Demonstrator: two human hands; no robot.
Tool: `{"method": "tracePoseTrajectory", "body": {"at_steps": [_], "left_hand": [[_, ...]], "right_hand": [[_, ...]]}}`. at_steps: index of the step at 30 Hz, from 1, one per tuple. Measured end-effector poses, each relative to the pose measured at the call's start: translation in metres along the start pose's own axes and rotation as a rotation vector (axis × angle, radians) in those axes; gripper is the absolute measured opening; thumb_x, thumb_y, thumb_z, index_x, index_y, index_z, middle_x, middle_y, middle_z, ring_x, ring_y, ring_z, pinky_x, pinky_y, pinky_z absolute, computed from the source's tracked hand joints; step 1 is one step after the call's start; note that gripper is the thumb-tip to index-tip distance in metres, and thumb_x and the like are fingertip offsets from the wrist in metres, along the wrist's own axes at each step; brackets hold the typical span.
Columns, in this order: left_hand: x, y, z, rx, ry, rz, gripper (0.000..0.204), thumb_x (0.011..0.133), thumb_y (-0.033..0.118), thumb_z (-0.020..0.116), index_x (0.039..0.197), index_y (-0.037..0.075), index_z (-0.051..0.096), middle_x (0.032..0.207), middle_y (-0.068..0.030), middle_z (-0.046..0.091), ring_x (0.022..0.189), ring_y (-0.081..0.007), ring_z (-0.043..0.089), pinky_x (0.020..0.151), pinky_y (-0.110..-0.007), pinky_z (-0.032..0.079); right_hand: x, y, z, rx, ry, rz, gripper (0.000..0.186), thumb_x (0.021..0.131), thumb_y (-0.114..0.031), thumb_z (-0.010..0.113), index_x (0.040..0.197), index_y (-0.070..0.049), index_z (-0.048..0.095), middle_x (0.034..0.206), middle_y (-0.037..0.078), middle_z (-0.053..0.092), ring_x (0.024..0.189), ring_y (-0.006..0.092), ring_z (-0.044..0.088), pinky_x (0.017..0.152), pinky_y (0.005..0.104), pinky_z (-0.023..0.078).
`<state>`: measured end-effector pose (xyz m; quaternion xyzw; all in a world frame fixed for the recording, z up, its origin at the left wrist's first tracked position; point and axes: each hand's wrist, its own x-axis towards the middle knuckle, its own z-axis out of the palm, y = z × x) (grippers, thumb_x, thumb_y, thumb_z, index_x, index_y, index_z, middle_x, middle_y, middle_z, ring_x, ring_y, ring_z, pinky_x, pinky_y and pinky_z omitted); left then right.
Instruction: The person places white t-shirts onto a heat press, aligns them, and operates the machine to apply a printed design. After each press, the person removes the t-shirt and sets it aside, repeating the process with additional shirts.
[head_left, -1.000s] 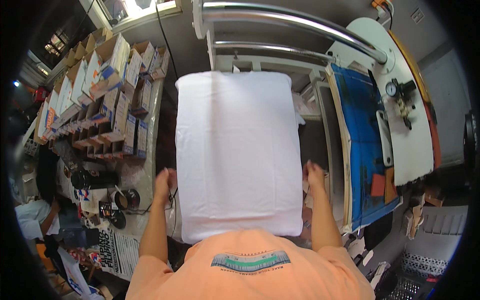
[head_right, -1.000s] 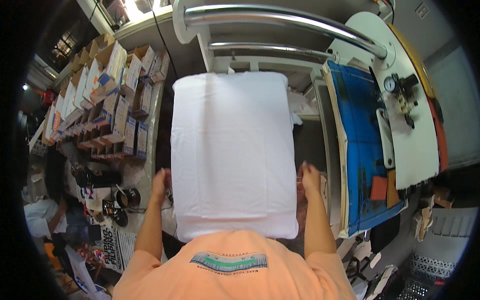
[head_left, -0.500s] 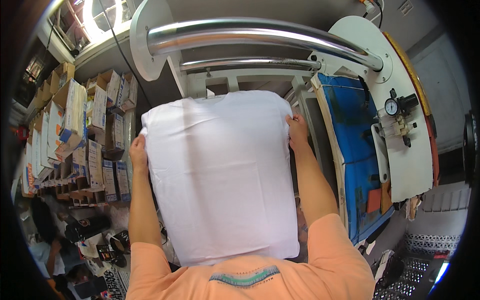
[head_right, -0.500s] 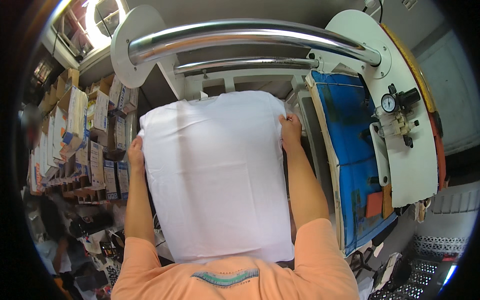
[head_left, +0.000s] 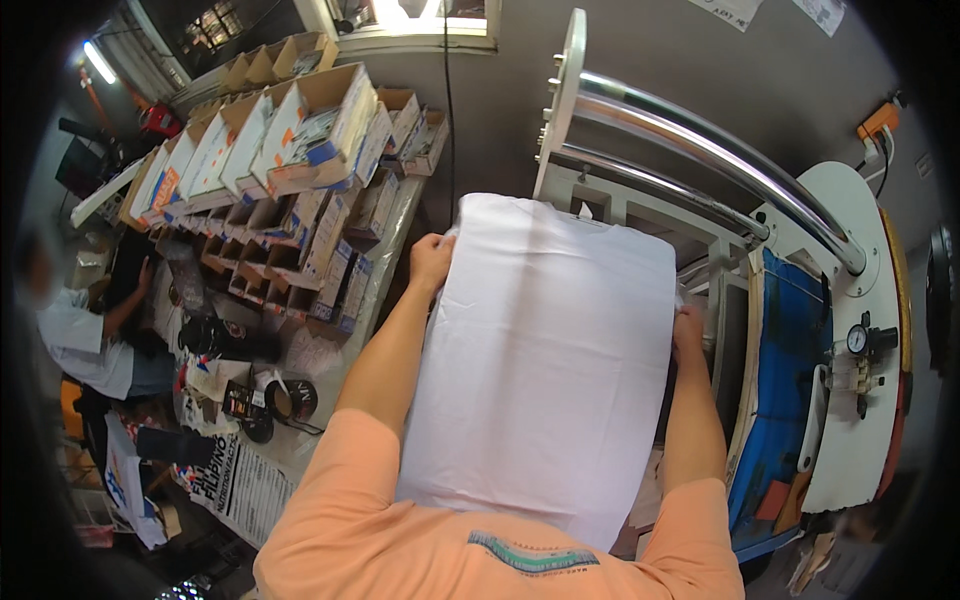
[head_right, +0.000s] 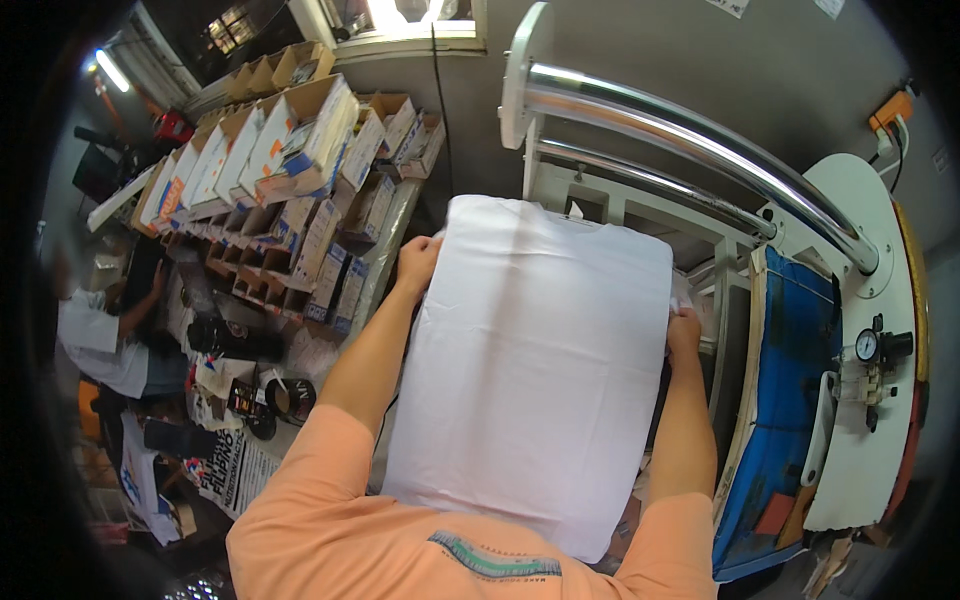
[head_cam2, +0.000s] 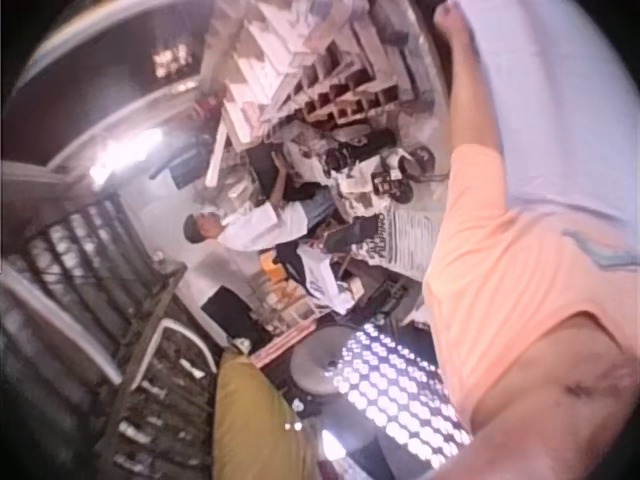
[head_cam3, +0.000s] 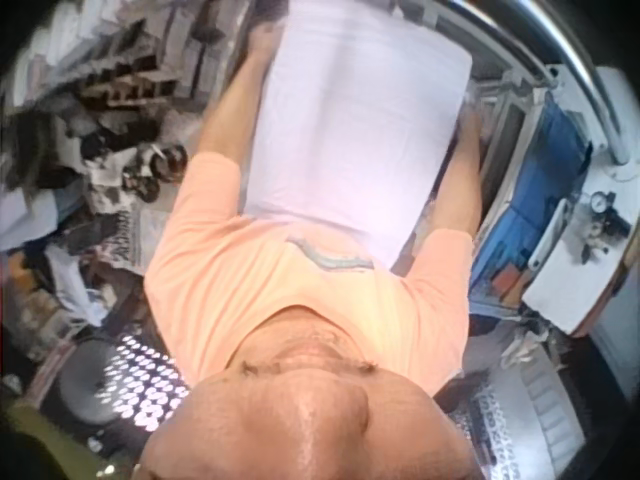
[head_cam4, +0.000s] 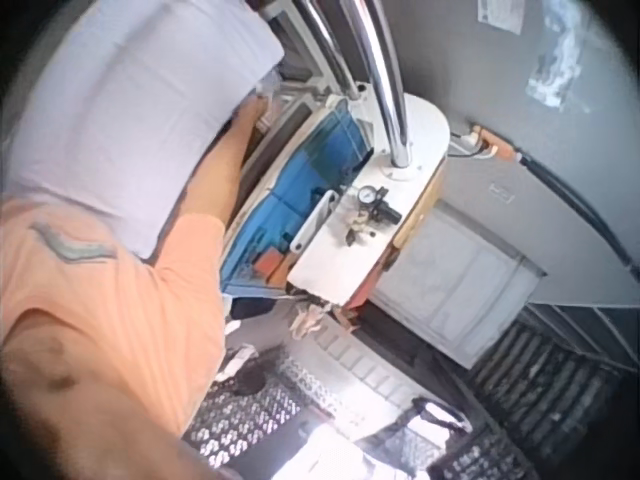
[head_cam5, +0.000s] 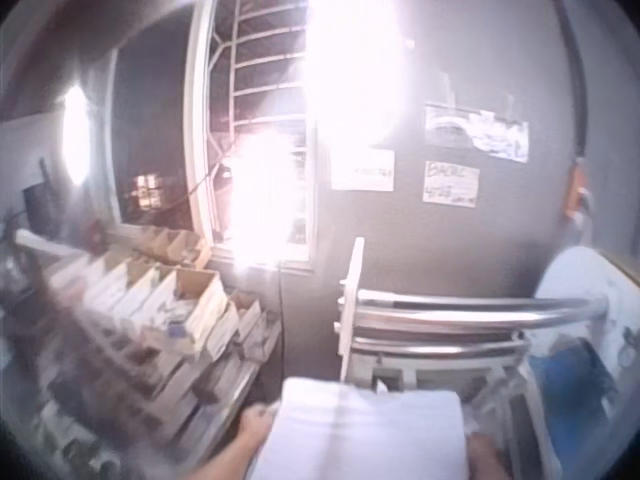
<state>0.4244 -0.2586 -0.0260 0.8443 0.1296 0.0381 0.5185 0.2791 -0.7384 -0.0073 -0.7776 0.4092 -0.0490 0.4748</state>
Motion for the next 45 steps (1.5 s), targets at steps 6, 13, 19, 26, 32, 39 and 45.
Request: {"method": "tracePoseTrajectory", "body": {"at_steps": [6,13,19,26,32,39,45], "left_hand": [[-0.055,-0.011,-0.039,-0.091,0.123,0.102,0.028,0.086,0.022,0.064,0.103,0.001,0.07,0.103,-0.018,0.07,0.093,-0.0293,0.068,0.084,-0.039,0.052],[-0.329,-0.083,-0.218,0.267,-0.038,0.553,0.012,0.081,0.007,0.065,0.092,0.003,0.066,0.093,-0.0163,0.065,0.089,-0.0337,0.062,0.08,-0.04,0.048],[-0.45,-0.25,-0.344,0.922,0.497,-0.506,0.053,0.093,0.036,0.059,0.136,0.006,0.05,0.144,-0.0159,0.044,0.133,-0.0378,0.037,0.11,-0.053,0.028],[-0.469,-0.297,-0.331,0.848,0.471,-0.646,0.06,0.102,0.041,0.038,0.151,0.009,0.03,0.156,-0.0169,0.027,0.146,-0.0363,0.018,0.117,-0.057,0.01],[-0.486,-0.249,-0.423,0.653,0.633,-0.522,0.05,0.101,0.033,0.043,0.145,0.009,0.037,0.136,-0.019,0.051,0.124,-0.0385,0.049,0.102,-0.049,0.039],[-0.485,-0.221,-0.429,0.769,0.584,-0.468,0.043,0.1,0.033,0.046,0.136,0.009,0.043,0.123,-0.0213,0.059,0.103,-0.0387,0.061,0.086,-0.049,0.05],[-0.48,-0.215,-0.404,0.803,0.405,-0.48,0.045,0.097,0.039,0.05,0.131,0.01,0.047,0.116,-0.0212,0.061,0.102,-0.039,0.062,0.089,-0.048,0.049]], "right_hand": [[0.006,0.015,-0.028,-0.071,0.162,-0.502,0.029,0.094,-0.021,0.061,0.113,0.001,0.062,0.114,0.015,0.065,0.104,0.0264,0.062,0.092,0.0365,0.046],[-0.252,0.043,-0.044,-0.445,0.264,-0.97,0.019,0.089,-0.005,0.061,0.104,0.005,0.063,0.111,0.019,0.063,0.103,0.0333,0.06,0.093,0.0404,0.047],[-0.335,0.016,-0.006,-0.363,-0.069,-1.027,0.014,0.087,0.001,0.058,0.1,0.006,0.061,0.117,0.019,0.059,0.111,0.0337,0.055,0.095,0.0419,0.045],[-0.37,-0.029,0.025,-0.231,-0.329,-1.207,0.012,0.085,0.004,0.061,0.096,0.002,0.063,0.115,0.017,0.058,0.108,0.0329,0.056,0.093,0.0398,0.047],[-0.404,-0.017,0.033,-0.163,-0.465,-1.201,0.013,0.084,0.005,0.061,0.096,0.001,0.063,0.11,0.016,0.061,0.103,0.0304,0.059,0.086,0.0377,0.048],[-0.439,-0.008,0.049,-0.113,-0.672,-1.274,0.014,0.08,0.006,0.063,0.093,0.0,0.063,0.105,0.017,0.062,0.097,0.0328,0.06,0.084,0.0389,0.048],[-0.441,-0.012,0.044,-0.138,-0.68,-1.284,0.011,0.081,0.005,0.062,0.091,0.0,0.063,0.104,0.016,0.063,0.096,0.0319,0.061,0.084,0.0379,0.049]]}}
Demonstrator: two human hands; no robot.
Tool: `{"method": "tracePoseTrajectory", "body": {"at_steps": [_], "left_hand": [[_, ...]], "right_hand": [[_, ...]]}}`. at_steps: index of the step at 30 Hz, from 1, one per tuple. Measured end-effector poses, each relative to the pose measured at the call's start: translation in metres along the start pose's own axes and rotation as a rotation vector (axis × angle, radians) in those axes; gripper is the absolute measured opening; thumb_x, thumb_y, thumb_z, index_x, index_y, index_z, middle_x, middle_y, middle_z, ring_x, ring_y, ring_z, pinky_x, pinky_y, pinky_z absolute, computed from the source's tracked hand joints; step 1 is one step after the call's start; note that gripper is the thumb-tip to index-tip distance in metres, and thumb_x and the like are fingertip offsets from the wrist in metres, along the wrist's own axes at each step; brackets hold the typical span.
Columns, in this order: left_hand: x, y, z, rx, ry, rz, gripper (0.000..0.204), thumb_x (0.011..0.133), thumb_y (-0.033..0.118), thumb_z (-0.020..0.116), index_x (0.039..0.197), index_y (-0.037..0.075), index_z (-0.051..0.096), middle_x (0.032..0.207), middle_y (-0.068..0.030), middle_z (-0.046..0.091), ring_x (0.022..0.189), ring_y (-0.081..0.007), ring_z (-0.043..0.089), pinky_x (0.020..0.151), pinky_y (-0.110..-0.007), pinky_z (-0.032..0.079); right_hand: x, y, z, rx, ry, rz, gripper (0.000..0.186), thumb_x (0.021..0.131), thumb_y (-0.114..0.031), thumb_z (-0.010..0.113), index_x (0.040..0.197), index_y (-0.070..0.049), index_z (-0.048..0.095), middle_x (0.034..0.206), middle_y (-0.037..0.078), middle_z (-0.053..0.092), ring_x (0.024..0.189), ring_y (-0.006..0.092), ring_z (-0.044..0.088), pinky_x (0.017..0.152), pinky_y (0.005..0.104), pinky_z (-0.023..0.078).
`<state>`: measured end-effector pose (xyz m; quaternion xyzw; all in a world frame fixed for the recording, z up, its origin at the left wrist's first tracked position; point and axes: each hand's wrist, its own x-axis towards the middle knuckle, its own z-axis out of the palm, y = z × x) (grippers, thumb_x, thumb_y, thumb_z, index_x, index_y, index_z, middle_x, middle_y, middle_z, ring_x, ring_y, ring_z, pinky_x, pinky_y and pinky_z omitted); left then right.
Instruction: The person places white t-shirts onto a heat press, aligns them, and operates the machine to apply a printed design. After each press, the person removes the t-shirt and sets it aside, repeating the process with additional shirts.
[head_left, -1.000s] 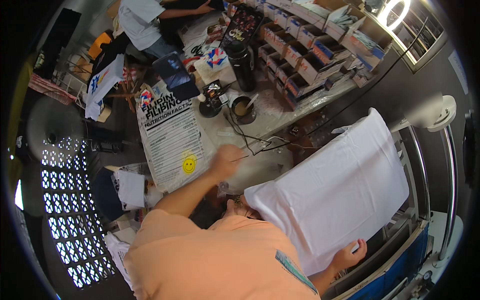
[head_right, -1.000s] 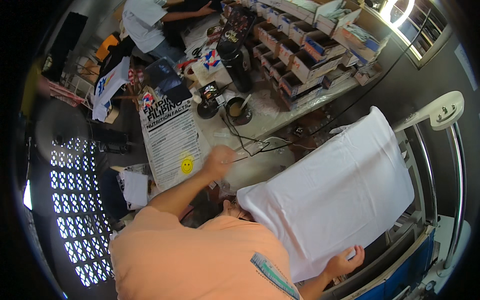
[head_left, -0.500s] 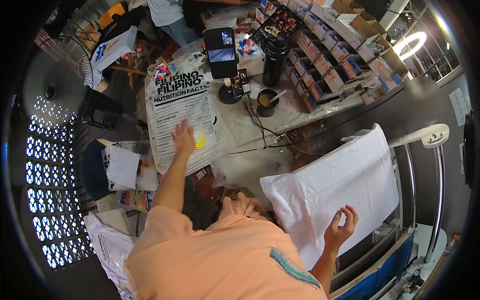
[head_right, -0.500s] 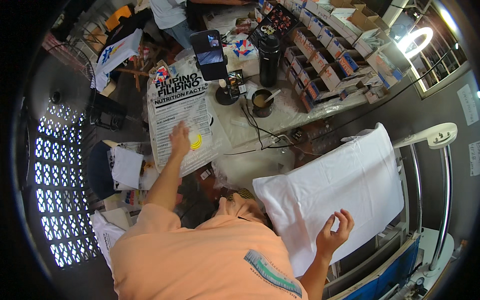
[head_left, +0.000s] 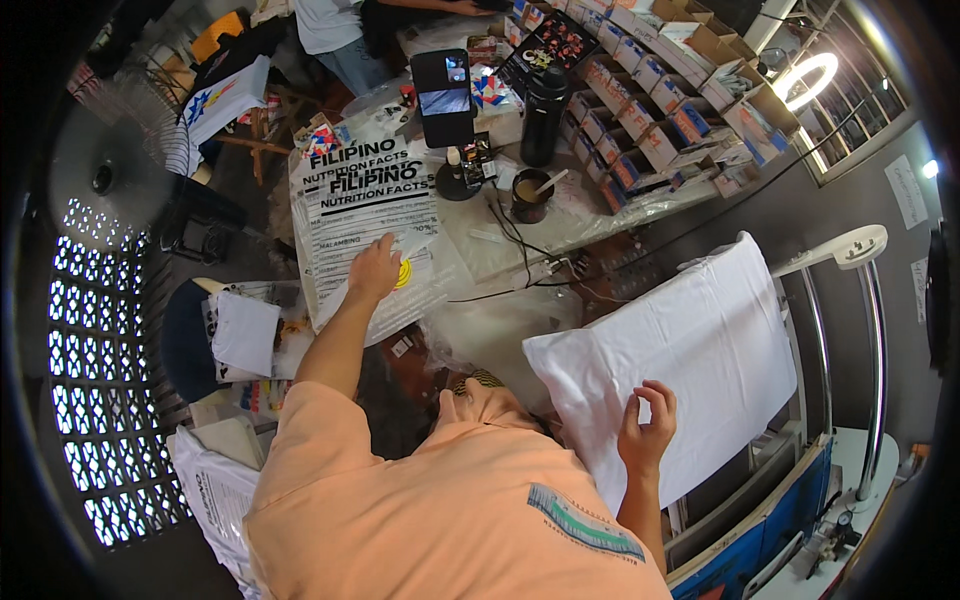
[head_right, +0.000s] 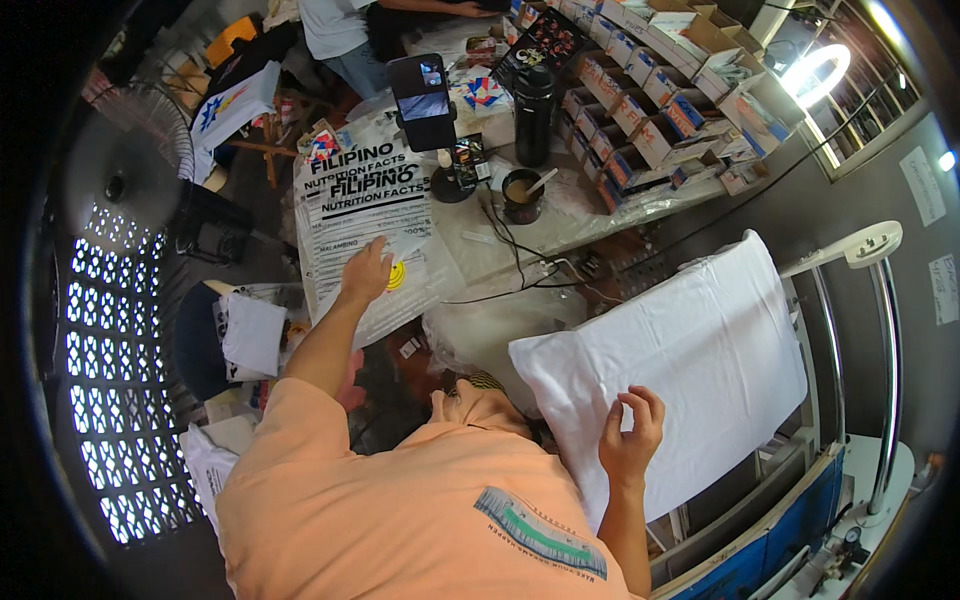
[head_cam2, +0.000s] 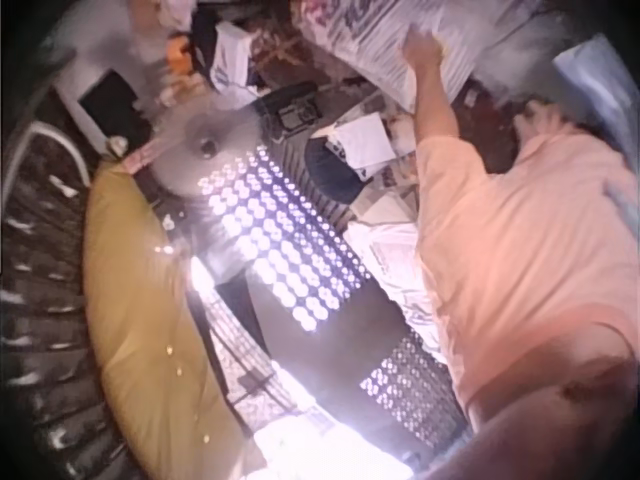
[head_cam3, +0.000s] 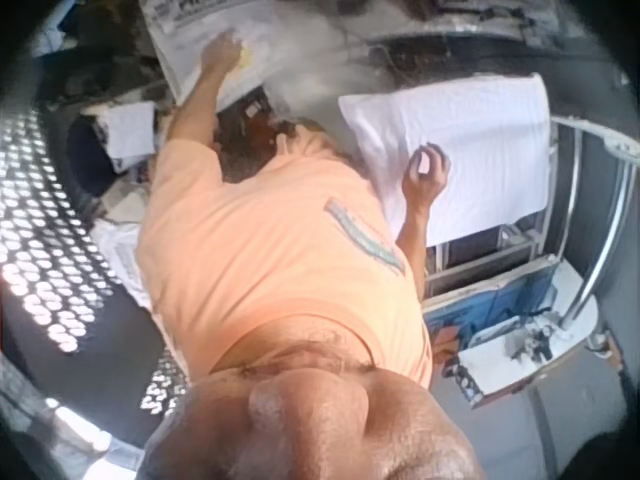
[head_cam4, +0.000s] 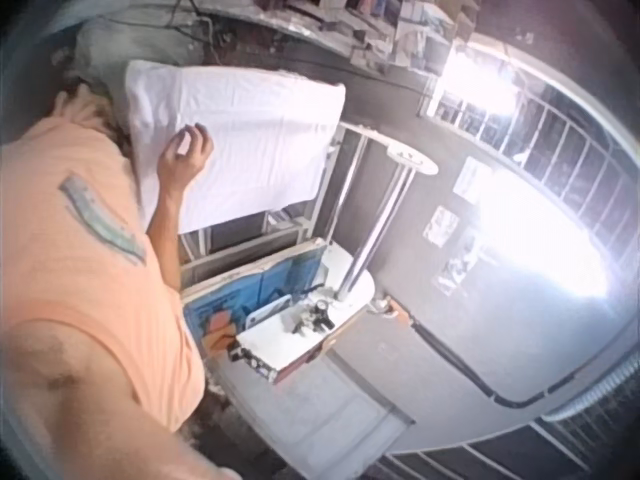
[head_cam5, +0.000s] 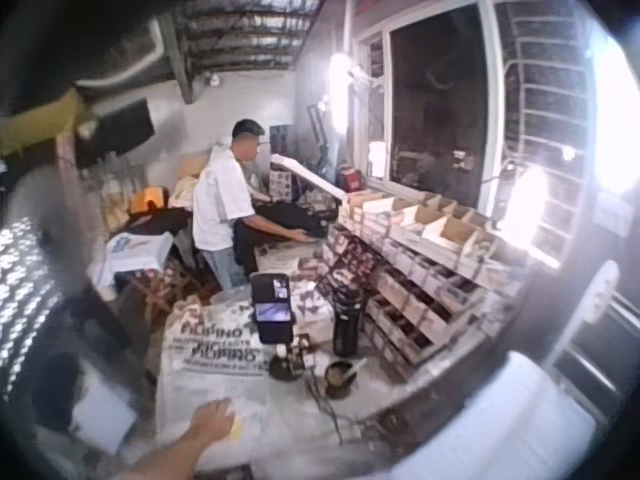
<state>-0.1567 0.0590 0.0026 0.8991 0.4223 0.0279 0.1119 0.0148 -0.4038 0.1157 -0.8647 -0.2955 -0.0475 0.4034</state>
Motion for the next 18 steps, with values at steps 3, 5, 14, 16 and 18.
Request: {"method": "tracePoseTrajectory", "body": {"at_steps": [3,5,14,16,18], "left_hand": [[-0.006,0.002,-0.004,-0.139,-0.194,-0.076,0.046,0.096,0.038,0.052,0.13,0.008,0.048,0.116,-0.0227,0.061,0.105,-0.0391,0.06,0.091,-0.047,0.047],[-0.01,-0.01,0.001,-0.165,-0.202,0.024,0.044,0.096,0.035,0.053,0.129,0.006,0.049,0.116,-0.0243,0.061,0.107,-0.0403,0.06,0.092,-0.047,0.047],[-0.016,-0.028,0.018,-0.308,-0.117,0.007,0.036,0.092,0.016,0.054,0.125,0.002,0.059,0.102,-0.0261,0.067,0.098,-0.0371,0.065,0.084,-0.041,0.05],[-0.016,-0.03,0.02,-0.342,-0.108,0.017,0.038,0.091,0.012,0.052,0.128,0.003,0.058,0.096,-0.0251,0.068,0.092,-0.0333,0.067,0.081,-0.038,0.051],[-0.017,-0.019,0.007,-0.379,-0.226,-0.097,0.041,0.09,0.011,0.05,0.13,0.002,0.057,0.107,-0.0273,0.066,0.098,-0.038,0.065,0.087,-0.039,0.05]], "right_hand": [[-0.005,0.006,-0.004,0.006,0.023,0.03,0.011,0.082,0.005,0.062,0.092,0.0,0.063,0.104,0.016,0.063,0.095,0.0309,0.062,0.083,0.0372,0.049],[-0.009,0.007,-0.004,0.016,0.034,0.044,0.011,0.082,0.005,0.062,0.092,0.0,0.064,0.104,0.016,0.063,0.096,0.0305,0.062,0.082,0.0368,0.049],[-0.01,0.002,0.008,0.067,0.016,0.023,0.011,0.082,0.005,0.062,0.091,0.0,0.064,0.103,0.016,0.064,0.094,0.0304,0.063,0.082,0.0367,0.05],[-0.009,0.002,0.007,0.077,0.01,0.017,0.011,0.081,0.005,0.062,0.091,0.0,0.064,0.102,0.016,0.063,0.094,0.0311,0.062,0.082,0.0374,0.05],[-0.008,0.004,0.006,0.089,0.01,0.018,0.013,0.08,0.006,0.063,0.091,0.0,0.064,0.102,0.017,0.063,0.094,0.0323,0.062,0.082,0.0387,0.05]]}}
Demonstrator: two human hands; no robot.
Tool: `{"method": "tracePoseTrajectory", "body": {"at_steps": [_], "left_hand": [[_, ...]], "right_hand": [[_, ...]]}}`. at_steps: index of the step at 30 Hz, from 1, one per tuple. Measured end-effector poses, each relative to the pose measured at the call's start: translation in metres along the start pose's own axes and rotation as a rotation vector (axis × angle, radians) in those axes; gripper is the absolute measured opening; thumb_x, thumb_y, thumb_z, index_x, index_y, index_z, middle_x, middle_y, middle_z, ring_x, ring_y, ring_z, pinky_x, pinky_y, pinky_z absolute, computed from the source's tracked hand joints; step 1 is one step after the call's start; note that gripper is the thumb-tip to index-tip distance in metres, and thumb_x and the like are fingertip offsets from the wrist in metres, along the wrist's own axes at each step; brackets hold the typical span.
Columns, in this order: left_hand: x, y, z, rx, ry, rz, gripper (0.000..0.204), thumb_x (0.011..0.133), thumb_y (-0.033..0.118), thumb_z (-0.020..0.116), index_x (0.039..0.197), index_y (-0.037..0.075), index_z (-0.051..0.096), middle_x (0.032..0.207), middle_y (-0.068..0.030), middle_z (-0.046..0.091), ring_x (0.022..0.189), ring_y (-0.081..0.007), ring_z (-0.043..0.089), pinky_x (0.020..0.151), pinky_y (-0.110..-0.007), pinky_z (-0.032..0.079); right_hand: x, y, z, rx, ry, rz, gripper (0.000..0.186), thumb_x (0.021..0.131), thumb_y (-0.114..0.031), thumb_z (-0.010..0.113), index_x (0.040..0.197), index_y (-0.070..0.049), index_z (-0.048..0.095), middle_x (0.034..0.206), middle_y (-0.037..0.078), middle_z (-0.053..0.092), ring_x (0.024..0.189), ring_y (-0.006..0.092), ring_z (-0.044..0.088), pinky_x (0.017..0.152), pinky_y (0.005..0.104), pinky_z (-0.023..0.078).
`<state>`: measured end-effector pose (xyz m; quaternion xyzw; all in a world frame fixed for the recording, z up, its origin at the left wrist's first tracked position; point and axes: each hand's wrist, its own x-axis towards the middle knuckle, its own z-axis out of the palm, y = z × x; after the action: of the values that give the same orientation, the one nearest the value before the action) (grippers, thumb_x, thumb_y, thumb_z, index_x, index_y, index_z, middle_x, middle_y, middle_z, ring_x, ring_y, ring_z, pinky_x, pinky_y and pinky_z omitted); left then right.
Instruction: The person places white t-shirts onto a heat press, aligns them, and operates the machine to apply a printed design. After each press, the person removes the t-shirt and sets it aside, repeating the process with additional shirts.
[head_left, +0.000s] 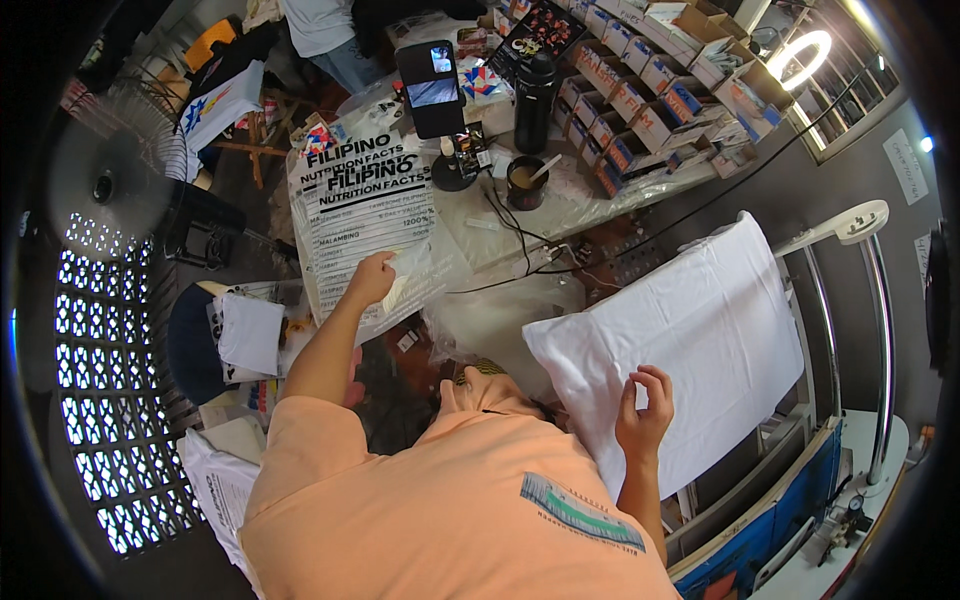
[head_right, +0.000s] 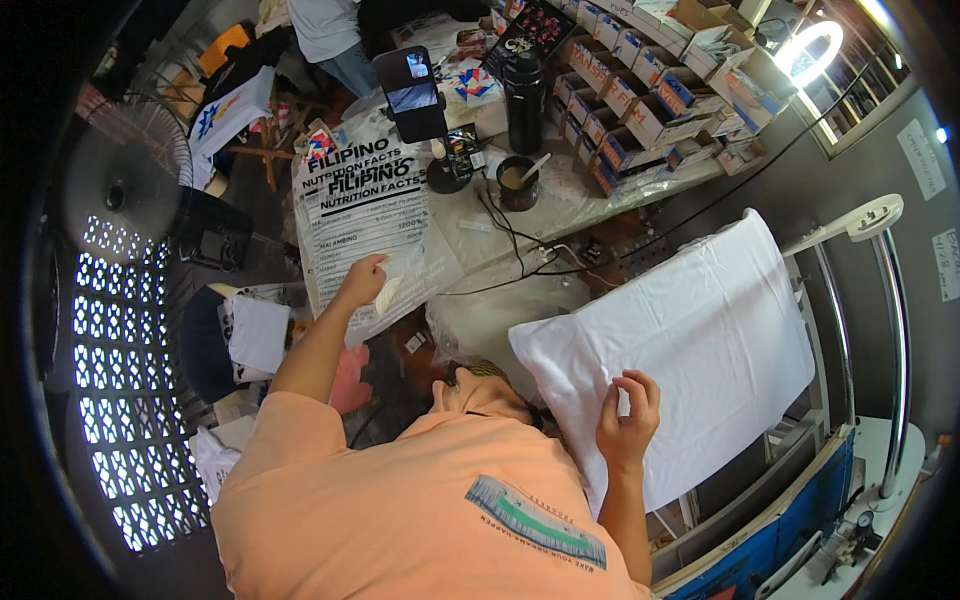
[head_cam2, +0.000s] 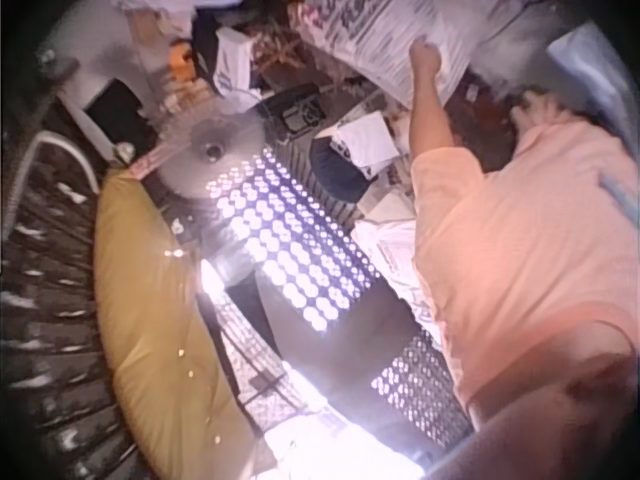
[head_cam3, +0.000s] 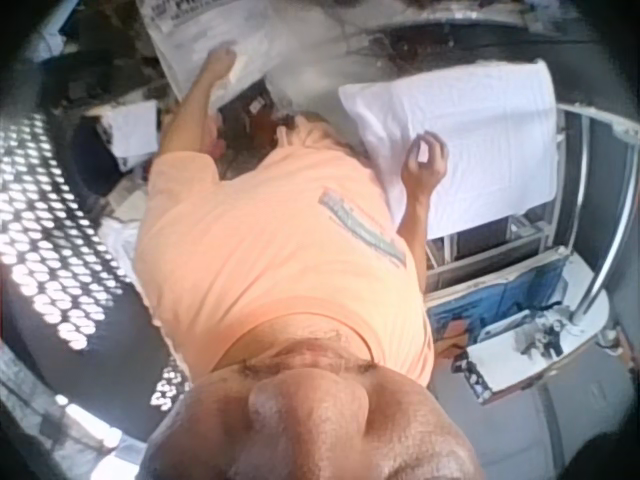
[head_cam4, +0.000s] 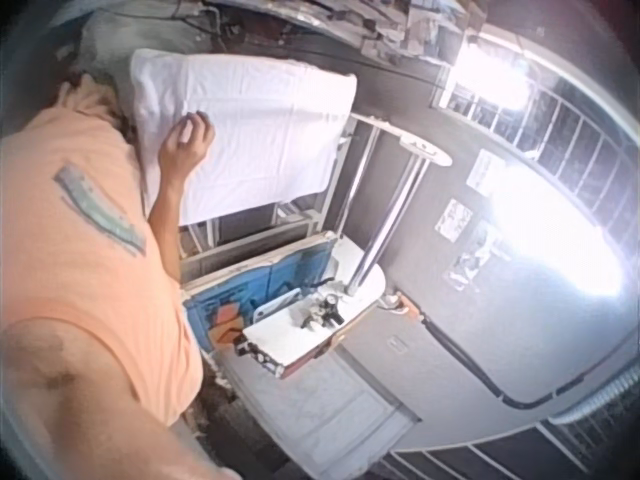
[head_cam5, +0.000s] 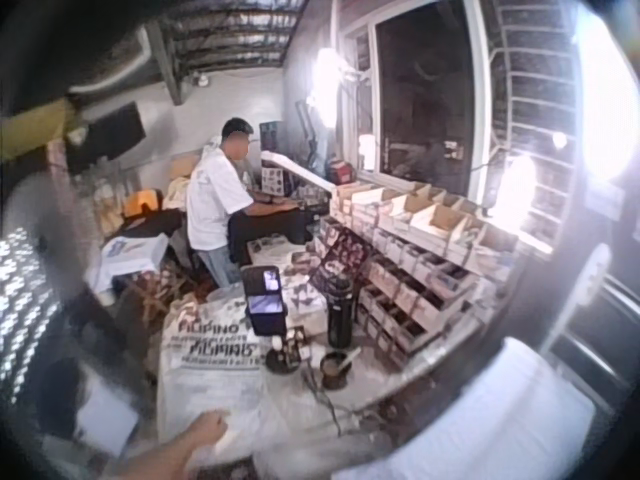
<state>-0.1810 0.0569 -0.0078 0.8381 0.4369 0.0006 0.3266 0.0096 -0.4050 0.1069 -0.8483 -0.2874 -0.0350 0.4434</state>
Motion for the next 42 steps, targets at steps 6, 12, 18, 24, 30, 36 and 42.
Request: {"method": "tracePoseTrajectory", "body": {"at_steps": [6,12,18,24,30,36,42], "left_hand": [[-0.001,-0.002,-0.014,-0.216,-0.218,-0.111,0.044,0.091,0.008,0.048,0.135,0.002,0.051,0.126,-0.0253,0.06,0.109,-0.0378,0.062,0.095,-0.039,0.047],[-0.007,0.011,-0.049,0.29,0.0,0.08,0.044,0.091,0.007,0.044,0.134,0.004,0.052,0.12,-0.0269,0.062,0.11,-0.0404,0.061,0.094,-0.044,0.047],[-0.071,0.192,-0.12,0.468,-0.027,0.405,0.034,0.088,0.008,0.045,0.118,0.005,0.062,0.107,-0.0252,0.065,0.098,-0.0424,0.062,0.086,-0.048,0.048],[-0.198,0.322,-0.014,0.076,-0.718,0.931,0.034,0.086,0.006,0.058,0.12,0.002,0.061,0.102,-0.0225,0.067,0.089,-0.0382,0.065,0.078,-0.042,0.052],[-0.195,0.347,0.036,-0.105,-0.877,1.317,0.039,0.086,0.005,0.064,0.125,0.003,0.058,0.111,-0.0191,0.063,0.101,-0.0377,0.06,0.089,-0.042,0.049],[-0.109,0.353,0.137,0.102,-0.396,1.54,0.043,0.086,0.015,0.065,0.127,0.005,0.056,0.133,-0.0192,0.053,0.125,-0.0396,0.046,0.106,-0.052,0.035],[-0.092,0.349,0.184,0.234,-0.315,1.561,0.049,0.086,0.025,0.066,0.129,0.006,0.056,0.143,-0.0185,0.046,0.136,-0.0432,0.035,0.111,-0.062,0.023]], "right_hand": [[0.0,0.0,-0.001,0.024,0.01,-0.017,0.012,0.08,0.006,0.062,0.09,0.0,0.064,0.101,0.017,0.063,0.094,0.0323,0.062,0.081,0.0385,0.05],[-0.002,-0.002,0.001,0.028,-0.025,-0.039,0.013,0.078,0.006,0.064,0.089,0.0,0.064,0.1,0.016,0.064,0.093,0.0326,0.062,0.081,0.0383,0.051],[0.002,-0.007,0.008,0.356,-0.164,0.248,0.009,0.088,-0.005,0.063,0.094,0.002,0.066,0.09,0.011,0.067,0.084,0.02,0.064,0.077,0.0309,0.051],[0.046,-0.033,0.044,1.051,-0.565,0.913,0.047,0.093,-0.043,0.062,0.115,-0.001,0.061,0.093,0.007,0.068,0.086,0.0223,0.067,0.077,0.0376,0.053],[0.009,0.035,-0.046,1.009,-0.12,0.81,0.026,0.096,-0.011,0.057,0.119,0.0,0.056,0.095,0.013,0.069,0.077,0.0226,0.072,0.061,0.0313,0.059],[-0.011,0.12,-0.118,0.944,0.422,1.019,0.024,0.094,-0.012,0.062,0.115,-0.001,0.059,0.1,0.013,0.066,0.079,0.0239,0.068,0.072,0.0375,0.059],[-0.026,0.104,-0.132,-0.221,0.641,0.836,0.038,0.087,-0.021,0.067,0.117,0.001,0.058,0.104,0.013,0.064,0.089,0.0289,0.064,0.079,0.0399,0.051]]}}
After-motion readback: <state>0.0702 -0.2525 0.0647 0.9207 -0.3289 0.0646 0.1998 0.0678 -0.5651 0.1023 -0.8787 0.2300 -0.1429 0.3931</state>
